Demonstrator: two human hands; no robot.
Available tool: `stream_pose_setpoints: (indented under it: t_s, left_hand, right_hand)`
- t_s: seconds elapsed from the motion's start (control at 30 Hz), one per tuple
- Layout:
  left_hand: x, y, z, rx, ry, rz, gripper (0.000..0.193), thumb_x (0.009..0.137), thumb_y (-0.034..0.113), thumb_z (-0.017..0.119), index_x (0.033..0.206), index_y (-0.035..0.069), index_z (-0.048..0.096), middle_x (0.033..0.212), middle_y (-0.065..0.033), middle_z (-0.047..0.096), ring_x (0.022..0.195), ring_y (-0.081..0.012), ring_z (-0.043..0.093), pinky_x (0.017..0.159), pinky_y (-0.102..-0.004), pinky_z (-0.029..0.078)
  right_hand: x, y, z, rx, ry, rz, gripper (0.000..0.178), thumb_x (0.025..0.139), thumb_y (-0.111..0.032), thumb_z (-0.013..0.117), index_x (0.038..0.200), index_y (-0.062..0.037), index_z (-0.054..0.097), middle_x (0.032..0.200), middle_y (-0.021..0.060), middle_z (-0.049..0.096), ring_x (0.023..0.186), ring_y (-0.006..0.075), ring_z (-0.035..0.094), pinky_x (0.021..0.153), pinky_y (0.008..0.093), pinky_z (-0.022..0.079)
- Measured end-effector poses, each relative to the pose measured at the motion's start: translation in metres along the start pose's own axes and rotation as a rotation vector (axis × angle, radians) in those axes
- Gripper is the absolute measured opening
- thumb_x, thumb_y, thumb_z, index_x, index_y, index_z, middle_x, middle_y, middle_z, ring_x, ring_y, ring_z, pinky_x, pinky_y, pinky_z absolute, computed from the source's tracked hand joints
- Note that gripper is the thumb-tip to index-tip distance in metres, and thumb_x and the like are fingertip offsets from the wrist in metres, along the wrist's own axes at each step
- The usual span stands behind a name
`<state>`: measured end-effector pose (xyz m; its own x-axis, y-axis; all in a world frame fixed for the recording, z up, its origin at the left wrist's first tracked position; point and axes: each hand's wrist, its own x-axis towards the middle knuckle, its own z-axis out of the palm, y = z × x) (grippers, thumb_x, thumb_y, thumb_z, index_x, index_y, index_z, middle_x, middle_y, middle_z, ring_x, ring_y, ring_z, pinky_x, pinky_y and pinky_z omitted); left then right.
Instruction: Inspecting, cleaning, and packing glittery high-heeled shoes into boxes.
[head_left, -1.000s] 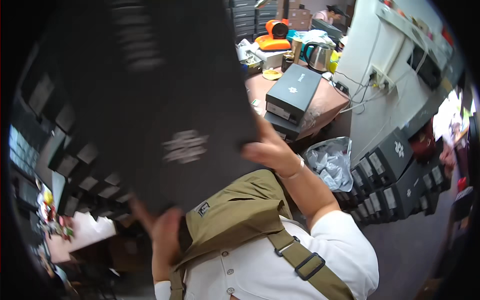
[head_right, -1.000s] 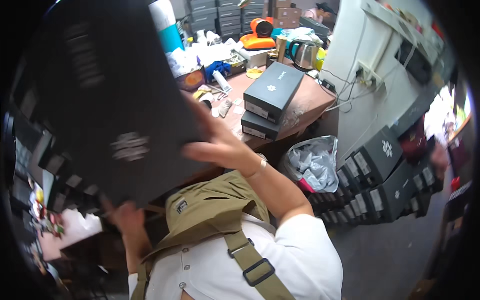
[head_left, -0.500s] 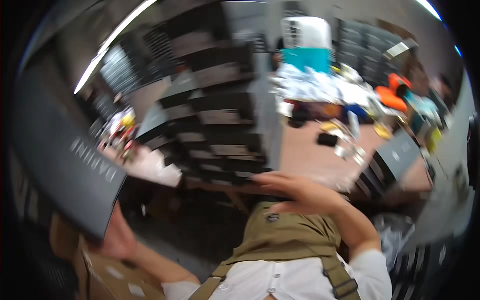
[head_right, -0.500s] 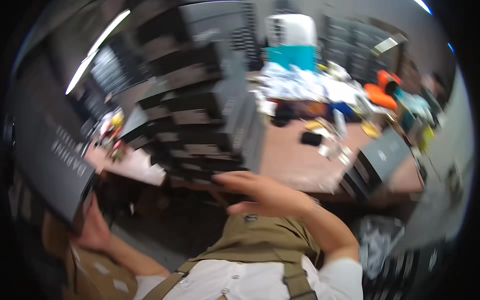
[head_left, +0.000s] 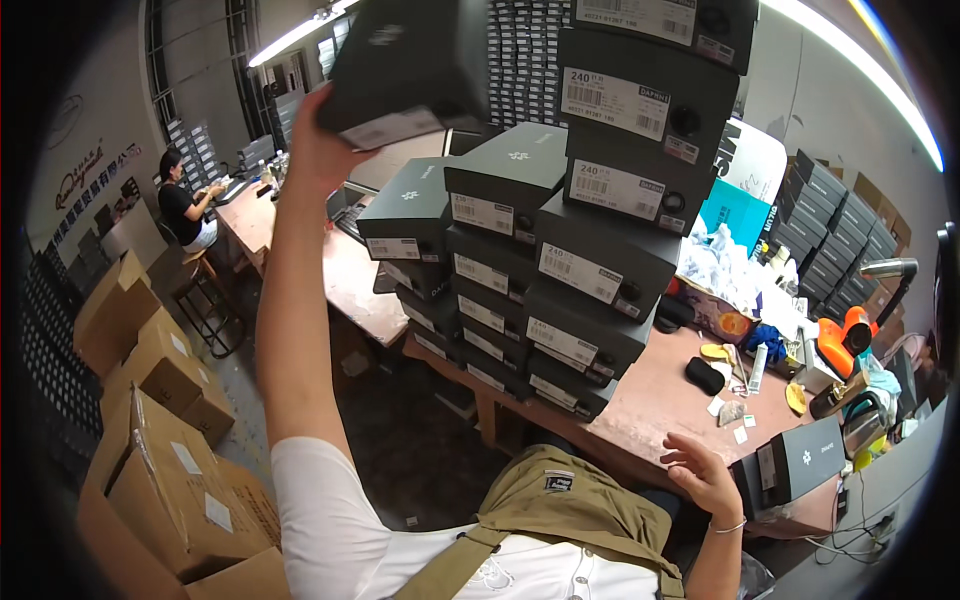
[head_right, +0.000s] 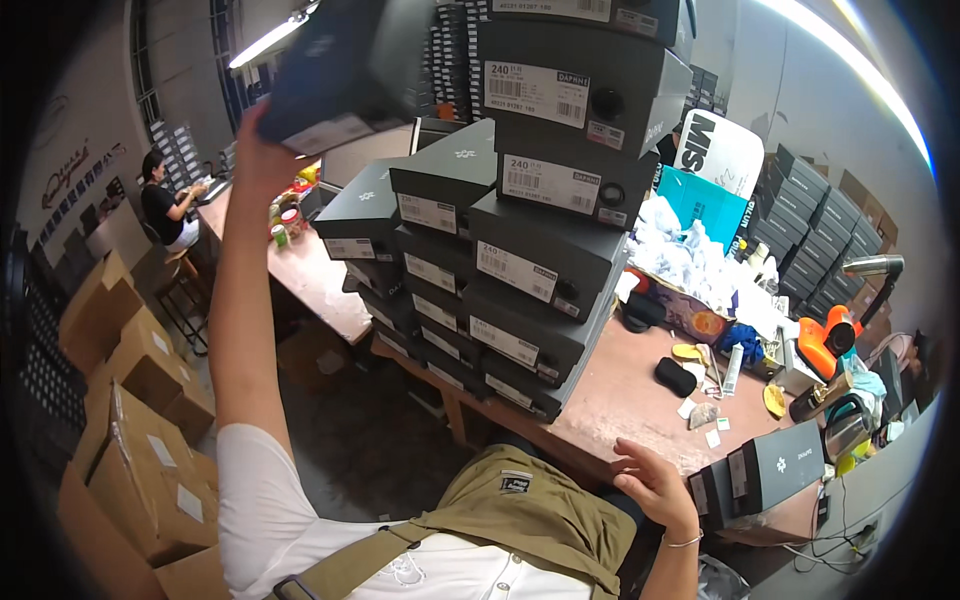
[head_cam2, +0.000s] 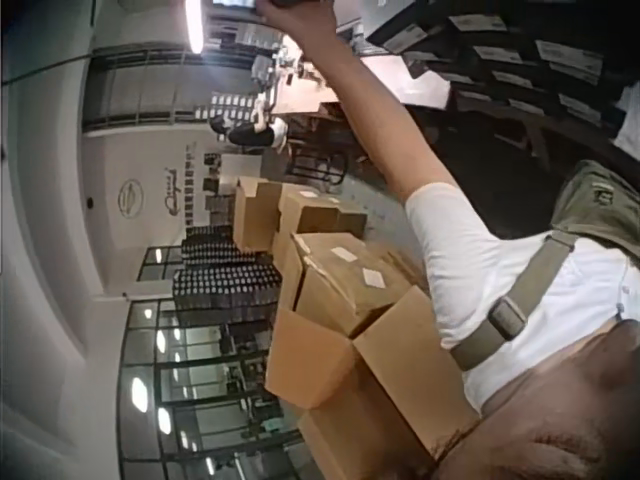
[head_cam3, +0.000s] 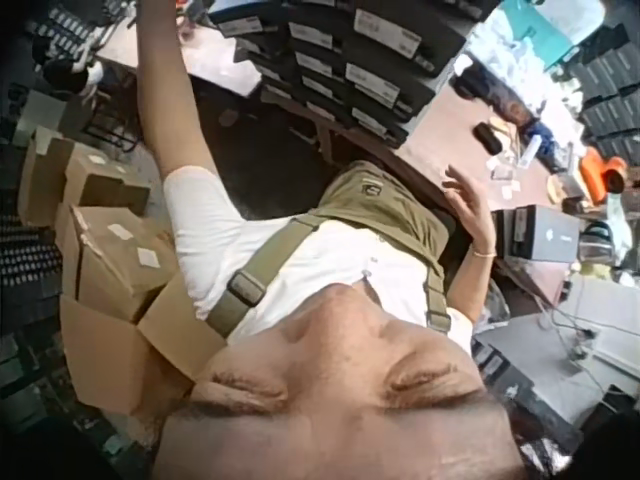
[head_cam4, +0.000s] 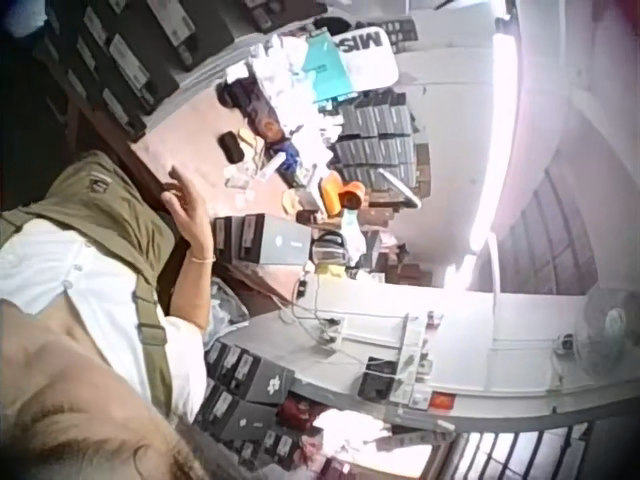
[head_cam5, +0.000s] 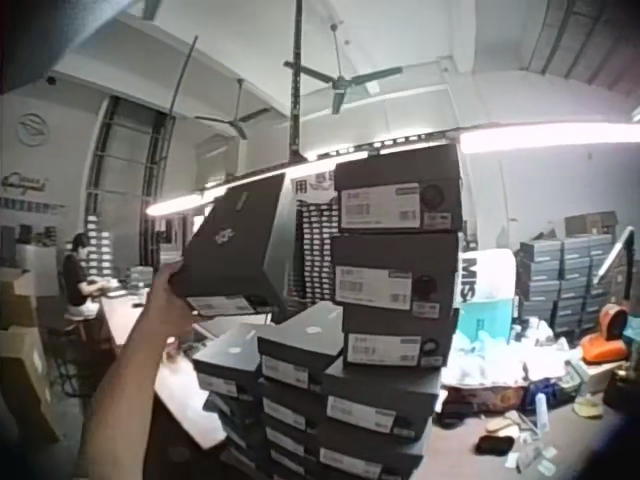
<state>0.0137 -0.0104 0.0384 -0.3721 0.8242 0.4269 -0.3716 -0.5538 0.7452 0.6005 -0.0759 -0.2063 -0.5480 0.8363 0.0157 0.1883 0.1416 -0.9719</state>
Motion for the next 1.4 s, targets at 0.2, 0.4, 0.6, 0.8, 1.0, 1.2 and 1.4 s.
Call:
stream_pose_setpoints:
  t_s: [0.2, 0.4, 0.6, 0.8, 1.0, 1.2, 1.4]
  left_hand:
    - [0.044, -0.045, -0.006, 0.903, -0.122, -0.323, 0.075, 0.079, 0.069, 0.048, 0.126, 0.011, 0.057, 0.124, -0.0114, 0.058, 0.117, -0.0251, 0.053, 0.1, -0.0446, 0.033]
    - [0.014, -0.082, -0.081, 1.009, 0.263, -0.25, 0.094, 0.078, 0.077, 0.048, 0.142, 0.008, 0.038, 0.146, -0.0193, 0.036, 0.137, -0.0298, 0.03, 0.111, -0.0516, 0.017]
    - [0.002, -0.165, -0.19, 0.551, 0.344, -0.356, 0.065, 0.081, 0.061, 0.054, 0.133, 0.024, 0.047, 0.134, -0.0022, 0.047, 0.118, -0.0235, 0.046, 0.097, -0.0431, 0.037]
    - [0.038, -0.171, -0.24, 0.866, 0.07, -0.267, 0.055, 0.086, 0.051, 0.055, 0.128, 0.015, 0.048, 0.125, -0.0033, 0.05, 0.111, -0.0176, 0.047, 0.095, -0.0426, 0.037]
    - [0.038, -0.201, -0.185, 0.83, 0.492, 0.179, 0.072, 0.094, 0.057, 0.044, 0.13, -0.005, 0.05, 0.129, -0.0147, 0.053, 0.122, -0.0216, 0.047, 0.103, -0.0309, 0.032]
    - [0.002, -0.24, -0.182, 0.61, 0.533, 0.053, 0.072, 0.095, 0.058, 0.037, 0.141, 0.002, 0.037, 0.142, -0.0113, 0.04, 0.129, -0.0238, 0.04, 0.109, -0.0363, 0.026]
    - [-0.038, -0.277, -0.251, 0.623, 0.412, -0.445, 0.09, 0.084, 0.078, 0.028, 0.151, 0.02, 0.014, 0.151, -0.0067, 0.032, 0.141, -0.0252, 0.021, 0.106, -0.0628, 0.003]
  right_hand:
    - [0.005, 0.01, -0.003, -0.089, -0.004, 0.084, 0.048, 0.086, -0.007, 0.067, 0.13, -0.0001, 0.05, 0.118, 0.012, 0.059, 0.101, 0.0176, 0.061, 0.084, 0.0295, 0.051]
    - [0.013, 0.033, -0.022, 0.06, 0.187, 0.111, 0.049, 0.092, -0.008, 0.056, 0.138, 0.0, 0.04, 0.125, 0.0164, 0.054, 0.101, 0.0192, 0.06, 0.082, 0.0288, 0.049]
    - [0.057, 0.019, -0.019, 0.014, 0.181, 0.068, 0.047, 0.099, -0.016, 0.046, 0.142, -0.0016, 0.034, 0.126, 0.0164, 0.052, 0.102, 0.0209, 0.06, 0.082, 0.0312, 0.051]
    - [0.066, 0.036, -0.012, 0.091, 0.056, 0.209, 0.046, 0.099, -0.022, 0.049, 0.138, -0.0006, 0.04, 0.124, 0.0142, 0.056, 0.102, 0.0184, 0.059, 0.084, 0.0303, 0.05]
    - [0.102, 0.034, -0.027, 0.234, 0.176, 0.108, 0.056, 0.1, -0.038, 0.044, 0.144, -0.0056, 0.032, 0.133, 0.0155, 0.047, 0.112, 0.0241, 0.054, 0.091, 0.0378, 0.048]
    - [0.206, 0.163, -0.039, 0.433, 0.283, 0.3, 0.074, 0.095, -0.058, 0.038, 0.151, -0.0169, 0.013, 0.152, 0.0224, 0.017, 0.139, 0.0368, 0.025, 0.108, 0.0459, 0.031]
    - [0.256, 0.246, 0.012, 0.693, 0.39, 0.406, 0.074, 0.095, -0.057, 0.038, 0.151, -0.0153, 0.013, 0.152, 0.0226, 0.017, 0.139, 0.0363, 0.025, 0.109, 0.0451, 0.03]
